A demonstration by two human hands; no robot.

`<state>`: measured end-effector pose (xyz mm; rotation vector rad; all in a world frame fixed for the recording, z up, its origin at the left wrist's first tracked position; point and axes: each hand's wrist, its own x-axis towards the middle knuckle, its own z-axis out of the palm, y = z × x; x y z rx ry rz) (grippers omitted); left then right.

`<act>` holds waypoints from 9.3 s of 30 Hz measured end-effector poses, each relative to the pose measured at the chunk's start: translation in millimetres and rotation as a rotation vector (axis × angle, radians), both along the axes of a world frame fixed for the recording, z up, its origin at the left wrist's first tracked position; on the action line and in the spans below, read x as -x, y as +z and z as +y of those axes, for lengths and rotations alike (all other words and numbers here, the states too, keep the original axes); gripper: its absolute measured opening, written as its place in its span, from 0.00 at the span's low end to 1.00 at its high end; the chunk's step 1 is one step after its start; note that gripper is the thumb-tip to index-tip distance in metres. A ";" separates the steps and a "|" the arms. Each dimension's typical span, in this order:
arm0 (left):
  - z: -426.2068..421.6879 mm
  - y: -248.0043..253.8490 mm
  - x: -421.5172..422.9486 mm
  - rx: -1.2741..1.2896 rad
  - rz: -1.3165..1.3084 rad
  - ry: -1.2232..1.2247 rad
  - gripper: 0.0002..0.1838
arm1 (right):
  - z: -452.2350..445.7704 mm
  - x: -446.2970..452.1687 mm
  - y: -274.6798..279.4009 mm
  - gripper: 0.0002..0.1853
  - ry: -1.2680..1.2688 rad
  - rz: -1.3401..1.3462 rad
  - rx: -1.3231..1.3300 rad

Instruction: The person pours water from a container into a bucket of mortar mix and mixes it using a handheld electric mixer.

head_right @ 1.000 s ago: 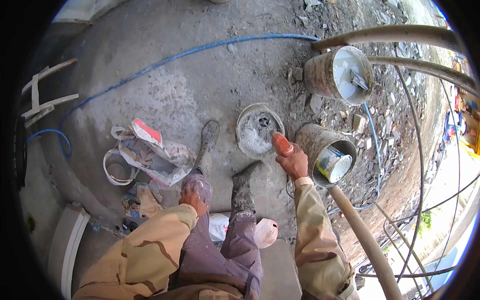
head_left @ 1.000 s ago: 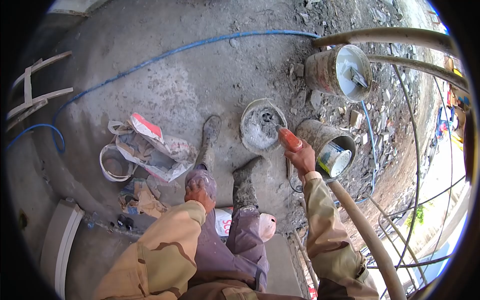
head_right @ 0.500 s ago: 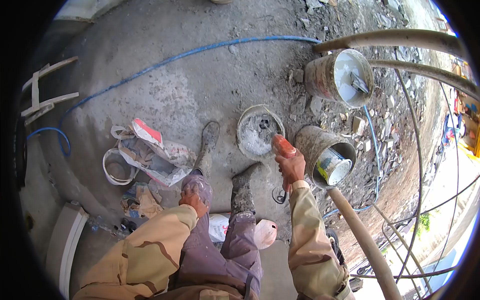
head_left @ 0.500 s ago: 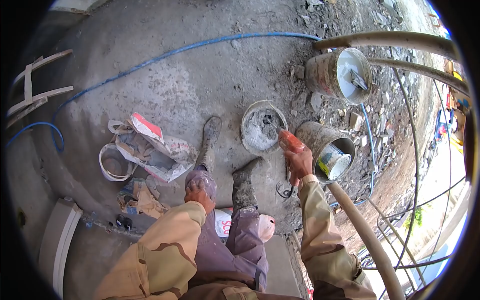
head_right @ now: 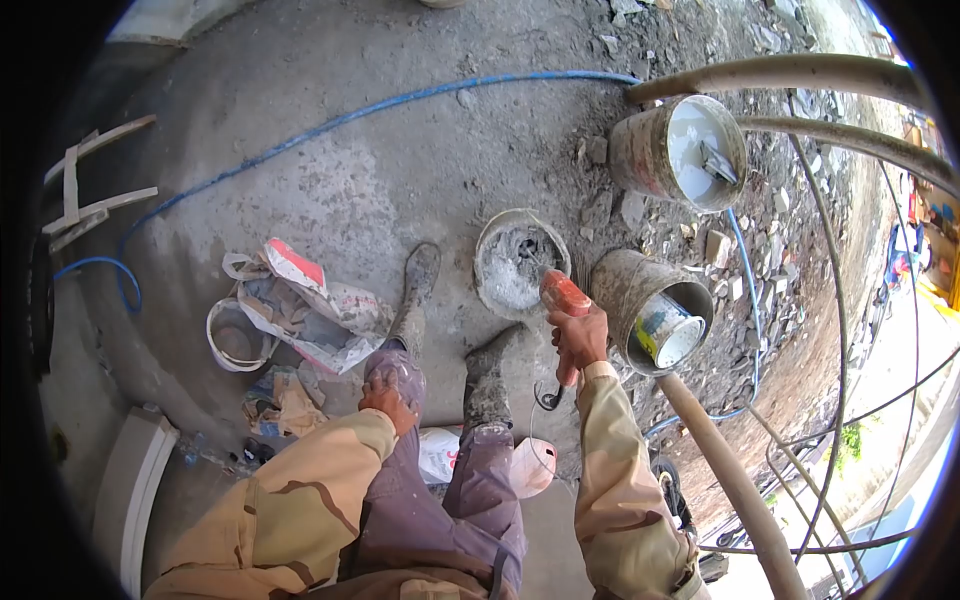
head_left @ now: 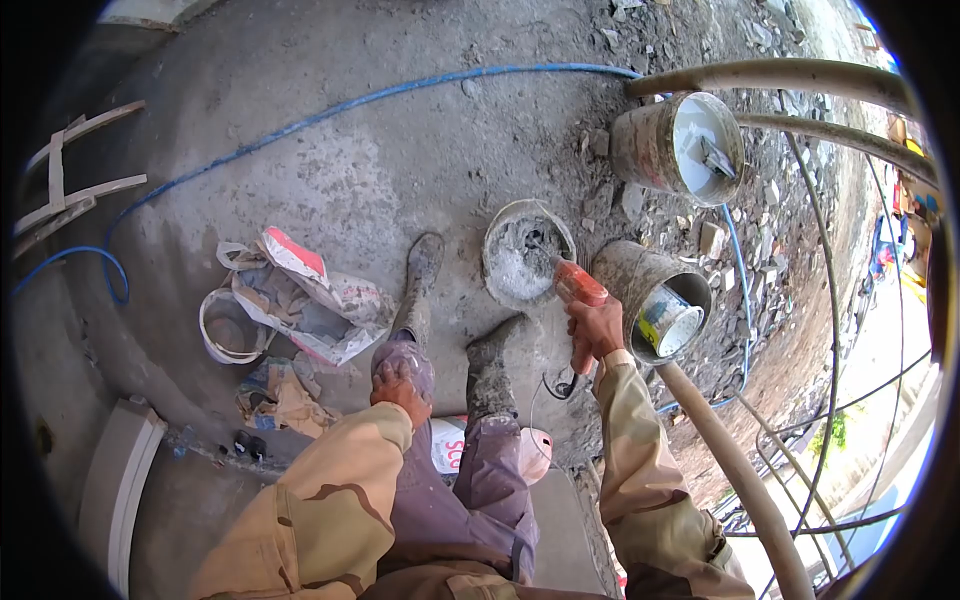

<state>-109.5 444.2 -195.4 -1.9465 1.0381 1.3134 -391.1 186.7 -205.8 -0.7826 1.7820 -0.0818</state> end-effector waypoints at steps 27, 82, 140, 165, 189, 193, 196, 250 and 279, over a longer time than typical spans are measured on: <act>0.2 1.6 3.5 0.000 0.003 -0.017 0.54 | 81.1 -38.1 -2.6 0.39 0.391 0.247 0.110; 8.3 -4.2 0.3 -0.022 0.020 -0.020 0.54 | 16.7 20.5 8.3 0.33 0.654 0.377 0.120; -2.8 2.8 7.3 -0.035 -0.031 -0.020 0.54 | 185.7 39.8 -38.3 0.29 0.026 0.095 0.120; -7.8 2.3 8.4 -0.096 -0.019 -0.042 0.54 | 172.7 24.8 -14.2 0.22 -0.174 -0.025 0.022; -6.2 -43.2 139.7 0.440 1.019 0.305 0.61 | 171.2 2.5 -20.2 0.28 -0.260 0.045 0.048; 1.5 -69.8 178.2 0.243 0.966 0.705 0.58 | 161.4 -11.5 -14.0 0.30 -0.128 0.181 0.058; -8.4 -76.1 174.4 0.436 0.887 0.198 0.42 | 156.4 -18.0 -20.7 0.32 -0.045 0.205 0.068; -75.8 -47.3 88.6 0.400 0.702 0.686 0.38 | -10.8 85.4 21.1 0.23 1.021 0.706 0.241; -72.9 -55.0 91.7 0.520 0.812 0.699 0.43 | -48.5 -4.3 -55.6 0.12 1.229 0.612 -0.012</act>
